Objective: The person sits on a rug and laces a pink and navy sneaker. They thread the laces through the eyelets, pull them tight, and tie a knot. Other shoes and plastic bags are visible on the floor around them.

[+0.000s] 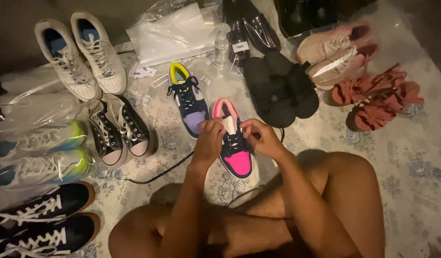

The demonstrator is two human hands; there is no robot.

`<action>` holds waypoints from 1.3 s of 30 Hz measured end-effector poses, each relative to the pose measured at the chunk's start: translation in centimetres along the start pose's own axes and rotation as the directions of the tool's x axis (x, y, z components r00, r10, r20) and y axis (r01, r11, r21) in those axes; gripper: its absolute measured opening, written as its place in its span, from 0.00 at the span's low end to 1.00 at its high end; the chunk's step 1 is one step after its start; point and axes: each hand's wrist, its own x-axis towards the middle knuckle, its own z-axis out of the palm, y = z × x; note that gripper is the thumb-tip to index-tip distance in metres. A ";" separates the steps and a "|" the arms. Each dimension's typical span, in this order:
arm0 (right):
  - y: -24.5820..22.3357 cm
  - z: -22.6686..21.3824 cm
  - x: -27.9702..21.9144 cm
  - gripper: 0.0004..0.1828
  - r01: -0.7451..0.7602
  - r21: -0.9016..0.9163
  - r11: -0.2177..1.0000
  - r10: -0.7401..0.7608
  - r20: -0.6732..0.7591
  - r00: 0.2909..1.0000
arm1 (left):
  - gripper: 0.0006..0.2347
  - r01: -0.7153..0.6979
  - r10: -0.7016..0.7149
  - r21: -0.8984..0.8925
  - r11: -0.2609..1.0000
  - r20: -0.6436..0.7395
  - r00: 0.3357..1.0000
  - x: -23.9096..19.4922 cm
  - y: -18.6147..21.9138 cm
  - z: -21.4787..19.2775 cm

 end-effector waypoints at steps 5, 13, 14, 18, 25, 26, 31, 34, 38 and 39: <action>-4.2 -0.3 2.5 0.15 0.232 -0.311 0.921 -0.247 -0.008 0.969 | 0.10 -0.012 0.012 0.039 0.999 0.006 1.000 -0.1 -0.3 -0.2; -4.4 0.8 9.1 0.16 0.197 -0.583 0.789 0.075 0.409 0.909 | 0.08 -0.015 0.016 -0.056 0.998 0.005 1.000 -0.4 -1.0 0.0; -4.1 1.1 9.7 0.16 0.153 -0.645 0.748 0.197 0.437 0.877 | 0.08 0.001 0.000 -0.065 0.998 0.008 1.000 -0.6 -1.1 0.1; -3.4 1.2 12.2 0.18 0.081 -0.668 0.739 0.392 0.526 0.755 | 0.07 0.027 -0.027 -0.079 0.997 0.004 1.000 -0.7 -2.2 0.6; 0.3 0.2 13.7 0.15 -0.088 -0.546 0.833 0.420 0.520 0.744 | 0.05 0.014 -0.013 -0.070 0.997 0.025 1.000 -0.7 -1.8 0.1; 0.8 0.0 13.6 0.15 -0.140 -0.460 0.877 0.401 0.539 0.741 | 0.05 0.023 -0.020 -0.087 0.996 0.036 0.999 -0.7 -1.7 0.0; 1.9 -0.9 12.7 0.14 -0.235 -0.244 0.941 0.336 0.586 0.737 | 0.06 0.010 -0.004 -0.092 0.996 0.065 0.998 -0.5 -1.5 -0.6; 3.0 -0.8 12.3 0.11 -0.288 -0.128 0.949 0.307 0.588 0.749 | 0.04 -0.006 0.012 -0.064 0.998 0.096 0.995 -0.5 0.1 -1.8; 1.5 -0.8 12.1 0.13 -0.190 -0.253 0.949 0.303 0.549 0.779 | 0.06 0.076 -0.070 -0.056 0.996 0.112 0.991 -1.0 -0.2 -2.2; 0.8 -0.9 12.0 0.14 -0.157 -0.347 0.925 0.329 0.520 0.788 | 0.07 0.077 -0.083 0.052 0.996 0.130 0.988 -1.2 -0.7 -1.9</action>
